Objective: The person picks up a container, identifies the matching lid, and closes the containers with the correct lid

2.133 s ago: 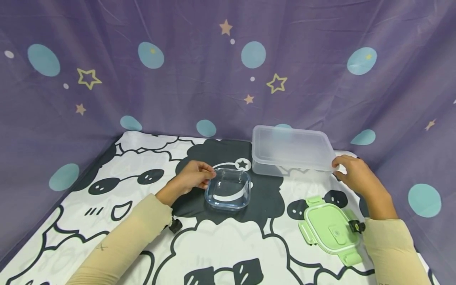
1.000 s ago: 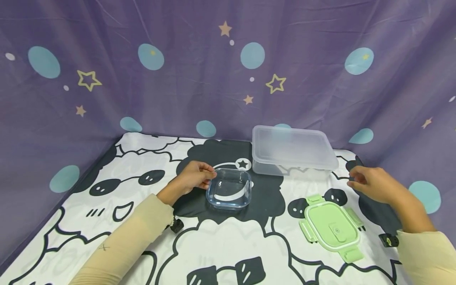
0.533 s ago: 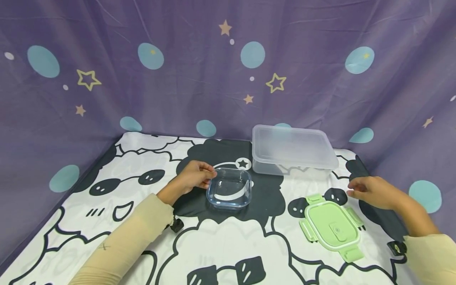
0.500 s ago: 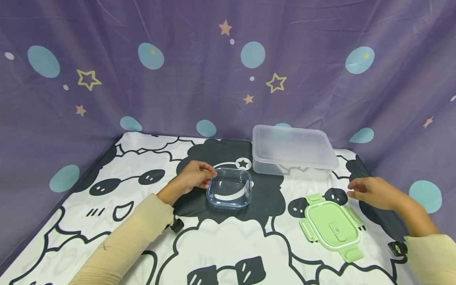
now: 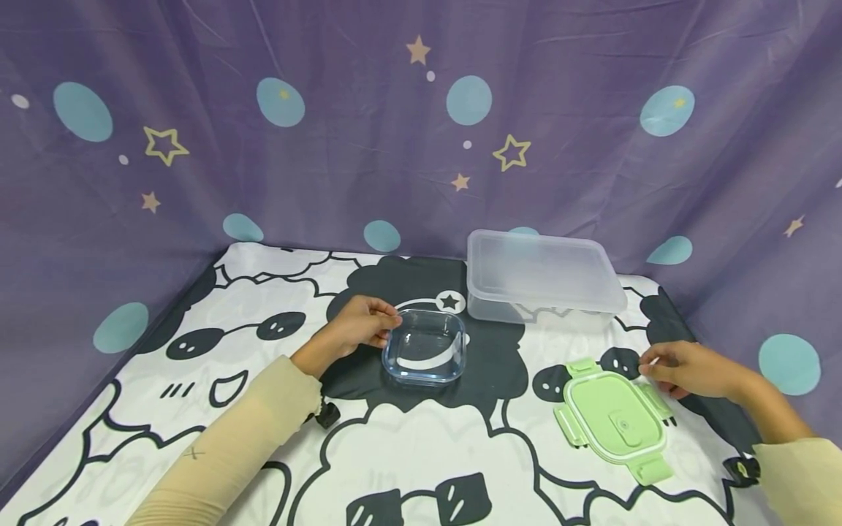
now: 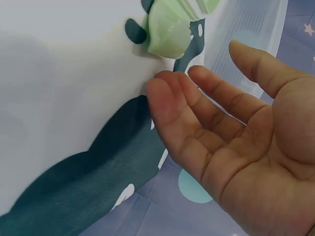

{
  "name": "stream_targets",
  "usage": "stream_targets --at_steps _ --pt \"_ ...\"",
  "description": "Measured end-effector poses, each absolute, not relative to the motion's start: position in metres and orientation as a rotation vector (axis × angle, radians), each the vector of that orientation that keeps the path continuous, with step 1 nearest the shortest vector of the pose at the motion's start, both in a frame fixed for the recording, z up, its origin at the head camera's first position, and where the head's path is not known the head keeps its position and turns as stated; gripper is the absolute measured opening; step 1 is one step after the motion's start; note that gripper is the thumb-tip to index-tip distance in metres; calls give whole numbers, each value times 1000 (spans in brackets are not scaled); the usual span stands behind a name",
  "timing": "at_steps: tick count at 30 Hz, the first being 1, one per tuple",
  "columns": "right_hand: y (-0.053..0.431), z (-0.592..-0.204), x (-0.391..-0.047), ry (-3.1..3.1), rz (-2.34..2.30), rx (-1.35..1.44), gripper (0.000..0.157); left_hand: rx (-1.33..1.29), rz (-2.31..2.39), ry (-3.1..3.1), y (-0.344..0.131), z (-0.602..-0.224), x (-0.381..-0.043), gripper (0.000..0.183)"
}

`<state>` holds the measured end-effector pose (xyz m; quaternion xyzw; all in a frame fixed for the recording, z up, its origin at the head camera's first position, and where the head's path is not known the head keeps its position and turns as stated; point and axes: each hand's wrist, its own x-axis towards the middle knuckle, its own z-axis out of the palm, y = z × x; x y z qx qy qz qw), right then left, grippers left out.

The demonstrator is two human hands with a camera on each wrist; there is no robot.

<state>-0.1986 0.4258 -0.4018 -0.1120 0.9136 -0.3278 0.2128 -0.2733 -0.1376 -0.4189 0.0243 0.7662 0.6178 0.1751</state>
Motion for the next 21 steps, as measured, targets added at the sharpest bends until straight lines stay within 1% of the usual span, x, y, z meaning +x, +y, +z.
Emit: stream_targets --at_steps 5,9,16,21 --pt "431 -406 -201 2459 -971 -275 32 67 1759 2167 -137 -420 -273 25" --pt "437 -410 -202 2343 -1084 -272 29 66 1766 2167 -137 -422 -274 25" --pt "449 -416 -206 2146 -1239 -204 34 51 1767 2163 -137 -421 -274 24" --pt "456 -418 -207 1987 -1340 -240 36 66 1763 2158 -138 -422 -275 25"
